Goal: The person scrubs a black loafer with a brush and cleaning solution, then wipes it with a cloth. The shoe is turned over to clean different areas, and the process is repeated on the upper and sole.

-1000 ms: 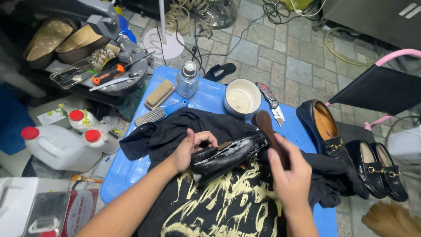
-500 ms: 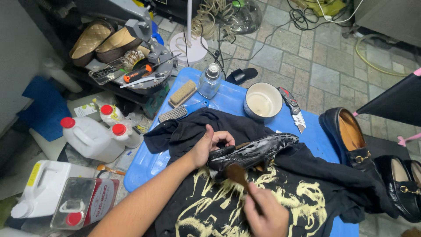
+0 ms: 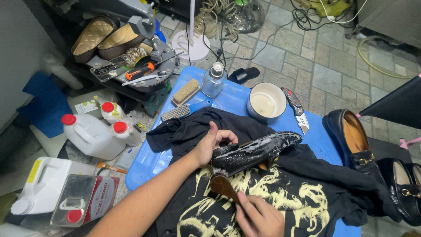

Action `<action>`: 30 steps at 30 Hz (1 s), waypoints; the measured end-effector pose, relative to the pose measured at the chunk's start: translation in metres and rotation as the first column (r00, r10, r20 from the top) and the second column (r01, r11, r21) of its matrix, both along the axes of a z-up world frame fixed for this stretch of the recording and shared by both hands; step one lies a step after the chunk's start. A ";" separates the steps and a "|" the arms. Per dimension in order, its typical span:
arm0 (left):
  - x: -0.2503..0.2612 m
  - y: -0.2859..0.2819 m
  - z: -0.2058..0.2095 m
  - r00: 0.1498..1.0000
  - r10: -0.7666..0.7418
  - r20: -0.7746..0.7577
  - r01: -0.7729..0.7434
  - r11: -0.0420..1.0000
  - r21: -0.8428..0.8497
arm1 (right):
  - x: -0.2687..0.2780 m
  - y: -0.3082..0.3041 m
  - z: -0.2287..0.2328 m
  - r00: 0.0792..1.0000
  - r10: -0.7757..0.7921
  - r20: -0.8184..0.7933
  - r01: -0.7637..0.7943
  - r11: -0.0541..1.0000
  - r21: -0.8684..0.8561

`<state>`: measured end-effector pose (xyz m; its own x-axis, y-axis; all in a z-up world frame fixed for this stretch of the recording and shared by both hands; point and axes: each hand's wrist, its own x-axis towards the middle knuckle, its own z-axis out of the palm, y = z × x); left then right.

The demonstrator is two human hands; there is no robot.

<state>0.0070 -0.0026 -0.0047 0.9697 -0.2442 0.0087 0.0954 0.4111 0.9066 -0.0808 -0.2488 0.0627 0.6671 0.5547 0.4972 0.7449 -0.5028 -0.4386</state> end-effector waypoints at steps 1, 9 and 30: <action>0.000 0.000 -0.001 1.000 0.000 -0.010 0.000 1.000 -0.005 | -0.001 0.001 0.001 0.996 -0.079 -0.038 0.082 0.994 0.076; 0.004 -0.001 -0.006 1.000 0.004 -0.020 -0.004 1.000 -0.017 | 0.010 -0.002 0.010 0.999 -0.013 0.029 0.010 0.995 0.097; -0.002 -0.001 0.003 1.000 -0.002 0.023 0.002 1.000 -0.001 | 0.022 -0.017 0.016 0.917 -0.327 -0.227 0.375 0.900 0.220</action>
